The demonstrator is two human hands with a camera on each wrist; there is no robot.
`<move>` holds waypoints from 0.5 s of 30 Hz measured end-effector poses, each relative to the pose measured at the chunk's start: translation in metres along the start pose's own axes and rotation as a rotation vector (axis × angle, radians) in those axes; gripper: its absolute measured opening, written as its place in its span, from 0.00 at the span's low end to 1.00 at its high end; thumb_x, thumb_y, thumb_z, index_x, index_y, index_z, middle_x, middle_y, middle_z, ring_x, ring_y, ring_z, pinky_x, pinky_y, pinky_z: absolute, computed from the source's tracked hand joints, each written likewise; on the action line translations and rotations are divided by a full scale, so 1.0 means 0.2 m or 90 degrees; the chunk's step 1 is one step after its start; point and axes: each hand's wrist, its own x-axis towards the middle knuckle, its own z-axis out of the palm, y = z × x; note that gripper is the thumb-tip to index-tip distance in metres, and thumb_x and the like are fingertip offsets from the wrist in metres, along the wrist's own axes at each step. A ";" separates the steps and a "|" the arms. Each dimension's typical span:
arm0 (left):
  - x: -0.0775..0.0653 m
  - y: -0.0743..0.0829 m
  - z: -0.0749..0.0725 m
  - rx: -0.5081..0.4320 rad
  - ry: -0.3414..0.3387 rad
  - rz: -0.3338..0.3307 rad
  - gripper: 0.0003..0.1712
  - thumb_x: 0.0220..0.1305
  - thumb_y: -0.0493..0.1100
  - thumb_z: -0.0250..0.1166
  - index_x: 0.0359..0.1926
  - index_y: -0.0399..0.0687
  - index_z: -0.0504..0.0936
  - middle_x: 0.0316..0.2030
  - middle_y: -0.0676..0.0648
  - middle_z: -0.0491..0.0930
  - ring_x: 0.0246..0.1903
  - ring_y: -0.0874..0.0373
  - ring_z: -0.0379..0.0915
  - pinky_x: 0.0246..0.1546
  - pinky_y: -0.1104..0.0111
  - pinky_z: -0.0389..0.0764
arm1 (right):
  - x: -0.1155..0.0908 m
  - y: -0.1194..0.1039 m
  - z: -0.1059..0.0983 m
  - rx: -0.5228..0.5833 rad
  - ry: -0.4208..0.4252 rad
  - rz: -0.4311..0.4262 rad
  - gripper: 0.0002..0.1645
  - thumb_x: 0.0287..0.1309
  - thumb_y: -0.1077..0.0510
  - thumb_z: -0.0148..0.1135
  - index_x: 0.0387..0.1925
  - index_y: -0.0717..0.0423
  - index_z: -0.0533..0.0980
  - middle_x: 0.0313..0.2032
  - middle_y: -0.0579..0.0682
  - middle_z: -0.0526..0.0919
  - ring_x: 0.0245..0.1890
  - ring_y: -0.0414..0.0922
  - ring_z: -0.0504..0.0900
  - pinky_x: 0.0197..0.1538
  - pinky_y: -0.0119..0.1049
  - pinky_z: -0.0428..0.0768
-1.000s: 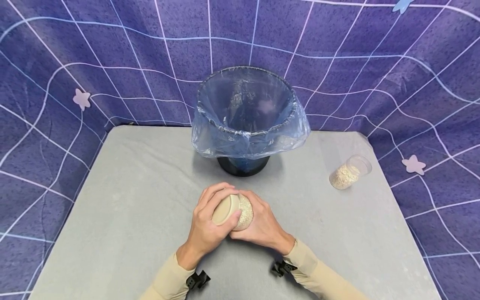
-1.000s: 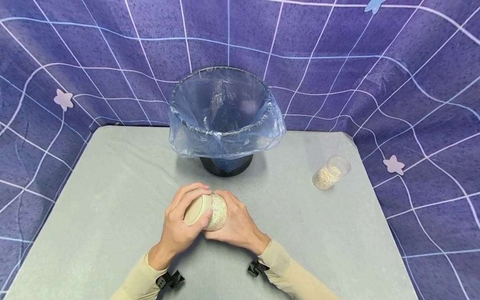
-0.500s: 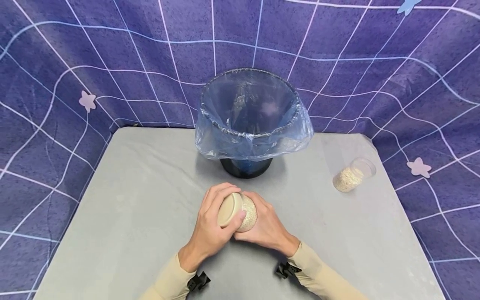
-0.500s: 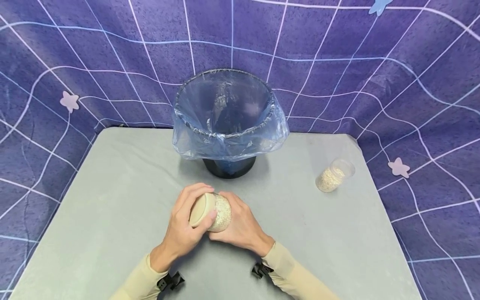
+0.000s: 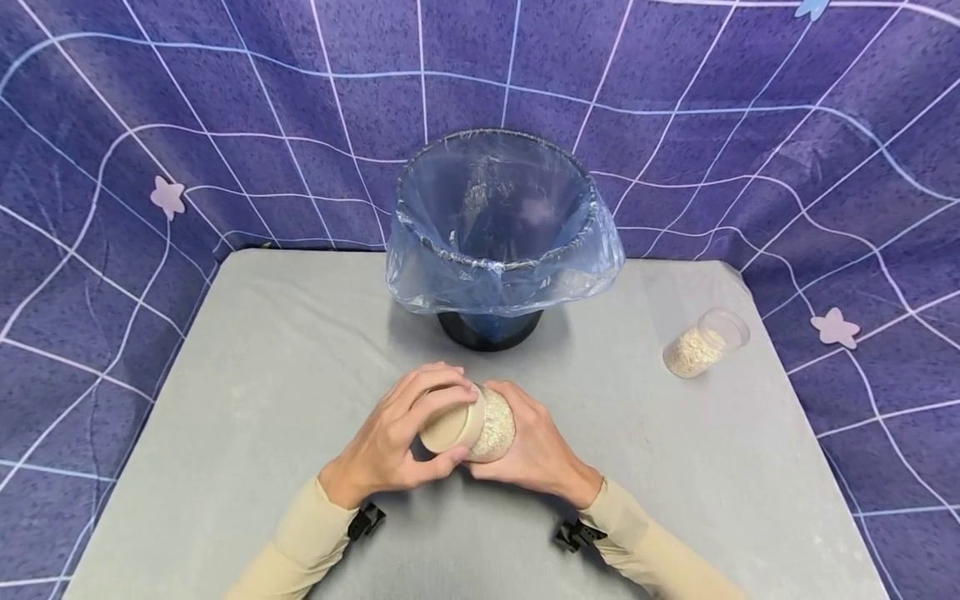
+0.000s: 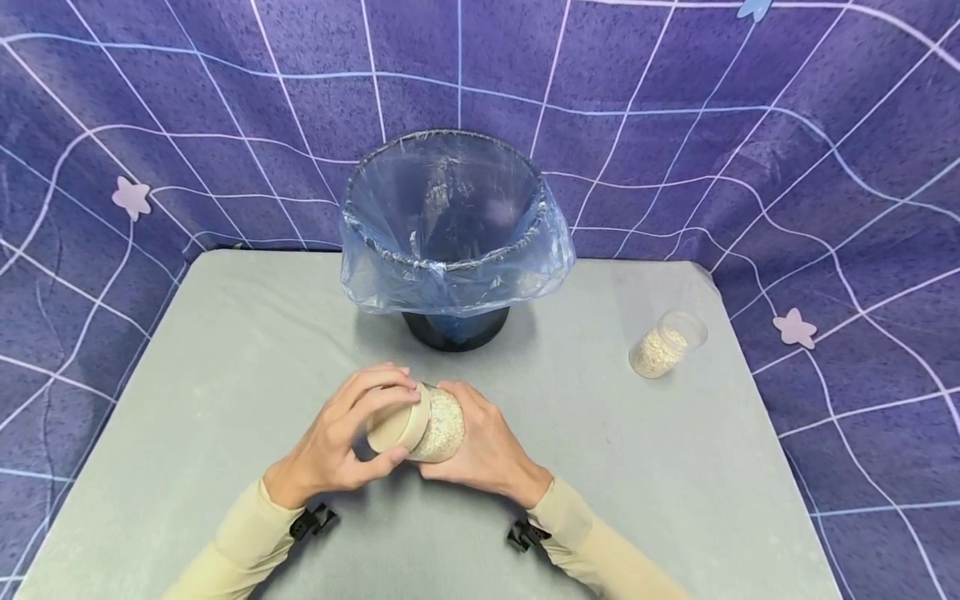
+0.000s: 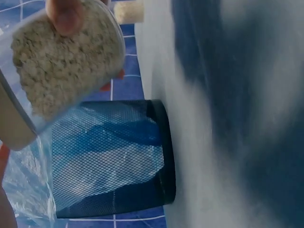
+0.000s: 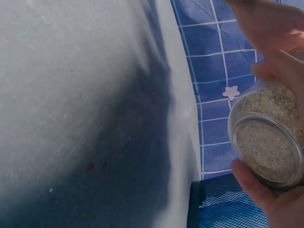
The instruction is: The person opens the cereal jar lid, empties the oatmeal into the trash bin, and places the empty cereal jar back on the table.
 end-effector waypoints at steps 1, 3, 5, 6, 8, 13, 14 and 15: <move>0.00 -0.01 0.00 -0.003 -0.006 0.016 0.28 0.70 0.54 0.69 0.60 0.37 0.83 0.58 0.39 0.81 0.62 0.40 0.76 0.72 0.52 0.70 | 0.00 0.00 0.00 -0.001 -0.002 0.002 0.54 0.32 0.48 0.89 0.64 0.58 0.74 0.54 0.49 0.82 0.49 0.42 0.84 0.53 0.36 0.85; 0.01 -0.02 0.00 -0.009 -0.016 0.040 0.28 0.69 0.53 0.70 0.59 0.37 0.83 0.58 0.38 0.81 0.62 0.40 0.77 0.72 0.52 0.70 | -0.01 0.00 0.00 -0.001 -0.008 0.008 0.54 0.33 0.48 0.89 0.64 0.57 0.74 0.54 0.48 0.82 0.50 0.42 0.84 0.53 0.36 0.85; 0.01 -0.03 0.01 -0.012 -0.024 0.054 0.28 0.69 0.53 0.70 0.59 0.37 0.83 0.59 0.38 0.80 0.62 0.41 0.77 0.71 0.52 0.71 | -0.01 0.00 0.00 0.000 -0.011 0.008 0.53 0.33 0.48 0.88 0.64 0.56 0.74 0.55 0.48 0.82 0.51 0.42 0.84 0.54 0.36 0.84; 0.01 -0.03 0.01 -0.014 -0.027 0.057 0.28 0.69 0.53 0.70 0.59 0.37 0.83 0.59 0.38 0.80 0.62 0.41 0.77 0.71 0.52 0.71 | -0.01 0.00 0.00 0.001 -0.011 0.006 0.54 0.33 0.48 0.88 0.64 0.56 0.73 0.55 0.48 0.82 0.51 0.42 0.84 0.55 0.36 0.84; 0.01 -0.04 0.02 -0.018 -0.027 0.058 0.27 0.71 0.53 0.69 0.59 0.37 0.83 0.58 0.38 0.80 0.61 0.41 0.77 0.71 0.53 0.72 | -0.01 0.00 0.00 0.002 -0.008 0.000 0.54 0.33 0.49 0.87 0.65 0.56 0.73 0.55 0.48 0.83 0.51 0.42 0.84 0.55 0.37 0.84; -0.01 -0.05 0.07 -0.034 -0.006 0.055 0.23 0.73 0.52 0.66 0.56 0.37 0.83 0.55 0.38 0.81 0.57 0.42 0.77 0.69 0.55 0.73 | -0.01 -0.02 0.00 0.011 -0.007 -0.004 0.53 0.32 0.50 0.87 0.64 0.56 0.74 0.55 0.49 0.83 0.51 0.43 0.83 0.54 0.37 0.85; -0.01 -0.05 0.07 -0.038 -0.001 0.053 0.22 0.74 0.52 0.66 0.55 0.37 0.83 0.54 0.38 0.81 0.56 0.42 0.77 0.69 0.56 0.73 | -0.01 -0.02 0.01 0.014 -0.009 -0.001 0.53 0.33 0.50 0.87 0.64 0.56 0.74 0.55 0.49 0.83 0.51 0.42 0.83 0.54 0.37 0.84; -0.01 -0.05 0.08 -0.041 0.003 0.052 0.22 0.74 0.52 0.65 0.54 0.38 0.83 0.54 0.38 0.81 0.56 0.42 0.76 0.68 0.56 0.73 | -0.01 -0.02 0.01 0.016 -0.010 0.001 0.53 0.33 0.50 0.87 0.64 0.56 0.74 0.55 0.48 0.83 0.51 0.42 0.83 0.54 0.36 0.84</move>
